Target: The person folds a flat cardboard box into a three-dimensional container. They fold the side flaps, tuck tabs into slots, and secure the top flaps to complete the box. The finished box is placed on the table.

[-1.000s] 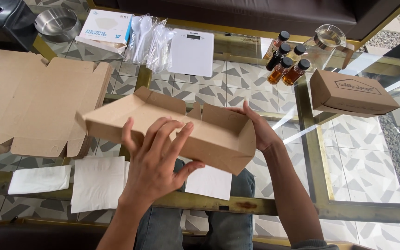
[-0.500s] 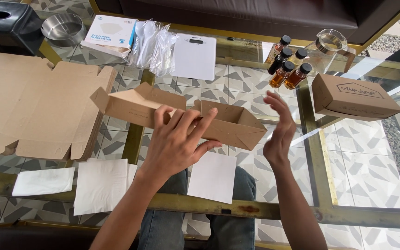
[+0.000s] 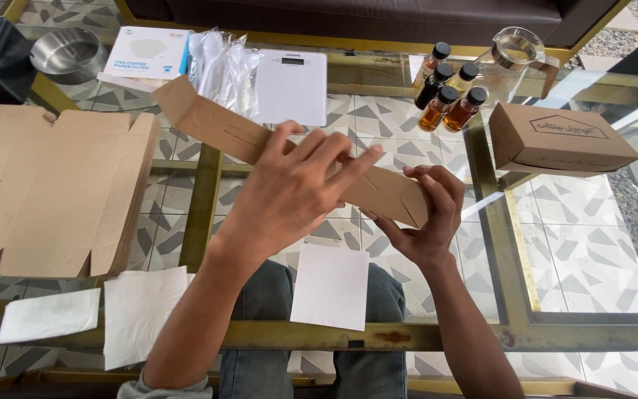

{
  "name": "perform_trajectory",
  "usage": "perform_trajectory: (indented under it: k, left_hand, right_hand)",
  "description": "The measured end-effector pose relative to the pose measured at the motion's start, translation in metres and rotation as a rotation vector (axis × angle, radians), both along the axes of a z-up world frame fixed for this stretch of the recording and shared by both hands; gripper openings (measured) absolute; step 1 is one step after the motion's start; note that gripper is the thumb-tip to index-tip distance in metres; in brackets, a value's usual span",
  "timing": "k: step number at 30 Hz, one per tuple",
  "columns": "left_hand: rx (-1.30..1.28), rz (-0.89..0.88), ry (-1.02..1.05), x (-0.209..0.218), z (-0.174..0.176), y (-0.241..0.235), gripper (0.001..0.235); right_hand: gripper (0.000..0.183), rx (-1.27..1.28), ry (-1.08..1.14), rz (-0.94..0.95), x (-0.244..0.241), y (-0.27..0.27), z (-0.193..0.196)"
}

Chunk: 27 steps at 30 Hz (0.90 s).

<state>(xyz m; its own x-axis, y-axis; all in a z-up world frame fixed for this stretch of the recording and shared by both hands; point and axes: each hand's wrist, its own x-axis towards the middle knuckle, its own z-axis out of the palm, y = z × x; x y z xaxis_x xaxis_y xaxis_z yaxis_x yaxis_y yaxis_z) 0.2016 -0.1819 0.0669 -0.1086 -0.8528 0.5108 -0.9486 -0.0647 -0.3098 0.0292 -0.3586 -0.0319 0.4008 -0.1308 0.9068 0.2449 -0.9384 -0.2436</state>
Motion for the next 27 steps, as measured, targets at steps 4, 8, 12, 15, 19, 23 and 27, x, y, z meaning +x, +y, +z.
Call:
perform_trajectory:
  k: [4, 8, 12, 15, 19, 23, 27]
  left_hand:
    - [-0.130, 0.091, -0.007, 0.002, -0.021, 0.013, 0.102]
    - [-0.272, 0.132, 0.123, -0.003, -0.040, 0.022, 0.094]
    - [-0.416, 0.283, 0.190, -0.010, -0.059, 0.022, 0.086]
    - [-0.521, 0.349, 0.122, -0.014, -0.065, 0.020, 0.077]
    - [-0.484, 0.269, 0.187, -0.010, -0.071, 0.024, 0.058]
    - [-0.355, 0.212, 0.168, -0.010, -0.063, 0.027, 0.058]
    - [-0.341, 0.125, 0.235, -0.009, -0.057, 0.029, 0.032]
  right_hand:
    - [0.071, -0.043, 0.002, -0.044, -0.001, -0.004, 0.000]
    - [0.070, -0.010, 0.018, 0.028, -0.002, -0.003, -0.003]
    - [0.072, 0.009, 0.009, 0.050, -0.002, -0.002, -0.002]
    - [0.072, 0.016, 0.000, 0.042, -0.002, 0.001, 0.001]
    - [0.072, 0.020, -0.011, 0.043, 0.000, 0.003, -0.001]
    - [0.073, -0.083, -0.036, -0.172, 0.002, 0.011, 0.009]
    - [0.070, -0.288, 0.004, -0.339, 0.002, 0.017, 0.028]
